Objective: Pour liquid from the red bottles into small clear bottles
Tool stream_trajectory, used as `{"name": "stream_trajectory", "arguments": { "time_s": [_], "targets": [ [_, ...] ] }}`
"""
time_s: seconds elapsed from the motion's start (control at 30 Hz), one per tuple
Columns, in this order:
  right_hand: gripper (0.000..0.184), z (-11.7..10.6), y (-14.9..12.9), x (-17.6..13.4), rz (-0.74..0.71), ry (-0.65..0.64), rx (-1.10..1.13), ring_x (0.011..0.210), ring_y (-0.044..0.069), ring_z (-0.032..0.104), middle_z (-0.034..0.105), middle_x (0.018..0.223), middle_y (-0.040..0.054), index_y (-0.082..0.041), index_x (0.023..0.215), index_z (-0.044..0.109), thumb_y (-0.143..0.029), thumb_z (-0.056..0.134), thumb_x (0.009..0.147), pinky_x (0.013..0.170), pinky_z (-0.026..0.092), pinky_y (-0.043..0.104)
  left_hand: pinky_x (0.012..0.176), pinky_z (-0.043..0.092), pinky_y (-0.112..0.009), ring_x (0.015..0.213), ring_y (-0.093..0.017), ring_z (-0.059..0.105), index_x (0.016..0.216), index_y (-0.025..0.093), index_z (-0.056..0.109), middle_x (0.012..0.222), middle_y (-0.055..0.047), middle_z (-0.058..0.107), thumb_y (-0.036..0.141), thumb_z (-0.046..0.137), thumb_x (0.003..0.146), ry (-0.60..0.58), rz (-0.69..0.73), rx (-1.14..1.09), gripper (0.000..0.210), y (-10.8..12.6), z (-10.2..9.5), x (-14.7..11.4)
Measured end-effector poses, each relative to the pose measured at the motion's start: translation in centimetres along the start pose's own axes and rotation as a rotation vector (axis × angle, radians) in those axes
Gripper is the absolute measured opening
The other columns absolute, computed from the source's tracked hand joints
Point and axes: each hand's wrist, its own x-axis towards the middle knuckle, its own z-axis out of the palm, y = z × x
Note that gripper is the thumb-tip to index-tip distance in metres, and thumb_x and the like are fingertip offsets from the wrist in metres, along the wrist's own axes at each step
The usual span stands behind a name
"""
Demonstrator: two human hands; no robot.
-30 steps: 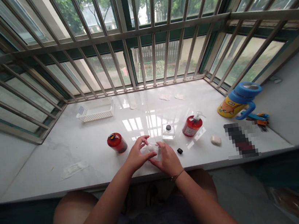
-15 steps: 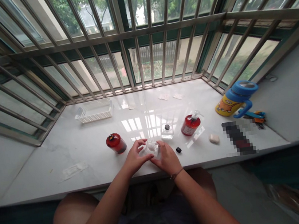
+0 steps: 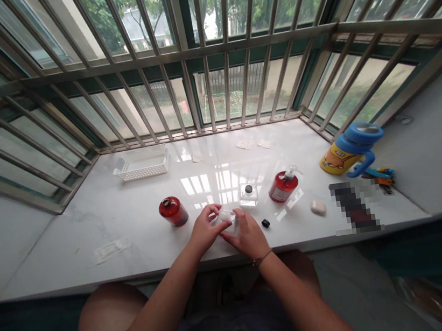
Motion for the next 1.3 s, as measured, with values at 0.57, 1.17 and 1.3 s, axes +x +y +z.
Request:
{"name": "stream_trajectory", "arguments": {
  "time_s": [0.57, 1.17, 1.3],
  "targets": [
    [0.069, 0.2, 0.4, -0.2, 0.008, -0.019, 0.022, 0.107, 0.035, 0.074, 0.07, 0.126, 0.0195, -0.018, 0.145, 0.045, -0.054, 0.073, 0.093, 0.089, 0.066, 0.052, 0.123, 0.043, -0.056, 0.139, -0.033, 0.06, 0.12, 0.024, 0.072, 0.142, -0.013, 0.066, 0.036, 0.096, 0.072, -0.037, 0.018, -0.011, 0.055, -0.2, 1.2, -0.3],
    [0.066, 0.1, 0.1, 0.0, 0.02, -0.014, 0.024, 0.104, 0.033, 0.074, 0.071, 0.123, 0.0182, -0.019, 0.142, 0.046, -0.055, 0.074, 0.093, 0.088, 0.066, 0.05, 0.129, 0.039, -0.053, 0.147, -0.03, 0.055, 0.139, 0.027, 0.069, 0.153, -0.011, 0.06, 0.038, 0.069, 0.1, -0.133, 0.197, 0.157, 0.041, 0.4, -0.1, -1.2],
    [0.065, 0.2, 0.3, -0.1, 0.025, -0.008, 0.022, 0.107, 0.034, 0.074, 0.07, 0.124, 0.0181, -0.02, 0.144, 0.046, -0.051, 0.072, 0.093, 0.089, 0.065, 0.052, 0.12, 0.047, -0.055, 0.132, -0.03, 0.064, 0.127, 0.024, 0.065, 0.138, -0.011, 0.067, 0.035, 0.092, 0.078, 0.022, 0.083, 0.13, 0.057, 0.1, 1.1, -1.0]
  ]
}}
